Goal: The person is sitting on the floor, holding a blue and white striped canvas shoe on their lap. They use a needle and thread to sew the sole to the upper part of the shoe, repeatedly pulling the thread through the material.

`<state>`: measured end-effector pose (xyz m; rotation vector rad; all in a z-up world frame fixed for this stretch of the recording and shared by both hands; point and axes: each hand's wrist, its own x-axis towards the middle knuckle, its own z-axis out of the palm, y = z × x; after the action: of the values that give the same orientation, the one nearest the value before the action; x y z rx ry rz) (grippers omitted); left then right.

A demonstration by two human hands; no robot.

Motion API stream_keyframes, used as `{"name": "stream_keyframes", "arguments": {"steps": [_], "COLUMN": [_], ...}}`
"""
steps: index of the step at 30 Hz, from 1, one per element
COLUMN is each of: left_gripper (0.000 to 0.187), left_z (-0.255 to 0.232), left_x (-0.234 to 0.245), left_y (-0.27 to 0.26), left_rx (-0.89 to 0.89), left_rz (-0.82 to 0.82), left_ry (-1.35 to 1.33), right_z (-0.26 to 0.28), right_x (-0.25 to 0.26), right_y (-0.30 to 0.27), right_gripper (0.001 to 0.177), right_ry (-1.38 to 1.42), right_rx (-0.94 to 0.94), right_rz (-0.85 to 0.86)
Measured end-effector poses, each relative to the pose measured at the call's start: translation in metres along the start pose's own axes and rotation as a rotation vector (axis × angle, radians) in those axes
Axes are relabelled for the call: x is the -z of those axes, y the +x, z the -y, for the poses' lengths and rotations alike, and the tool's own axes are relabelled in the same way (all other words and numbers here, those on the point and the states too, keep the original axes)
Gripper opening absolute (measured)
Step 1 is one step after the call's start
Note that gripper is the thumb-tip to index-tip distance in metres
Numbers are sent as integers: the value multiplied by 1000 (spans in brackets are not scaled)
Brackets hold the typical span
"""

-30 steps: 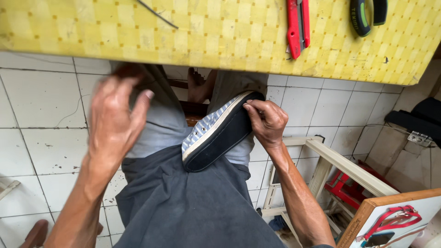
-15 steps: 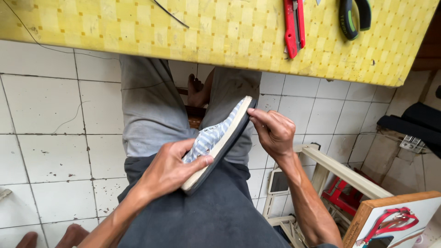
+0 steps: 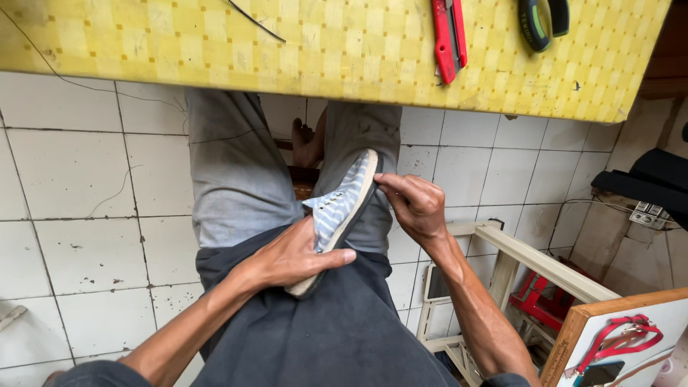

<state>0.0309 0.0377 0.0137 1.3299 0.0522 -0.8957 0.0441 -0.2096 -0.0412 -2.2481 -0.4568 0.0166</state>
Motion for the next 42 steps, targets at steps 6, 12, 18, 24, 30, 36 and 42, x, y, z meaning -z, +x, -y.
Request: {"name": "stream_keyframes", "arguments": {"steps": [6, 12, 18, 24, 30, 36, 42], "left_gripper": [49, 50, 39, 36, 37, 35, 33], "left_z": [-4, 62, 51, 97, 111, 114, 116], "left_x": [-11, -25, 5, 15, 5, 6, 4], "left_y": [30, 48, 18, 27, 30, 25, 24], "left_rx": [1, 34, 366, 476, 472, 507, 500], "left_rz": [33, -47, -130, -177, -249, -343, -357], "left_ry": [-47, -242, -673, -821, -986, -1057, -1002], "right_z": [-10, -1, 3, -38, -18, 17, 48], "right_x": [7, 11, 31, 48, 38, 22, 13], "right_y": [-6, -7, -64, -130, -122, -94, -61], "right_gripper": [18, 20, 30, 48, 52, 38, 37], "right_ry": [-14, -19, -102, -292, 803, 1054, 596], "right_rx": [-67, -92, -256, -779, -1311, -1198, -815], "right_rz": [-42, -52, -74, 166, -202, -238, 118]}}
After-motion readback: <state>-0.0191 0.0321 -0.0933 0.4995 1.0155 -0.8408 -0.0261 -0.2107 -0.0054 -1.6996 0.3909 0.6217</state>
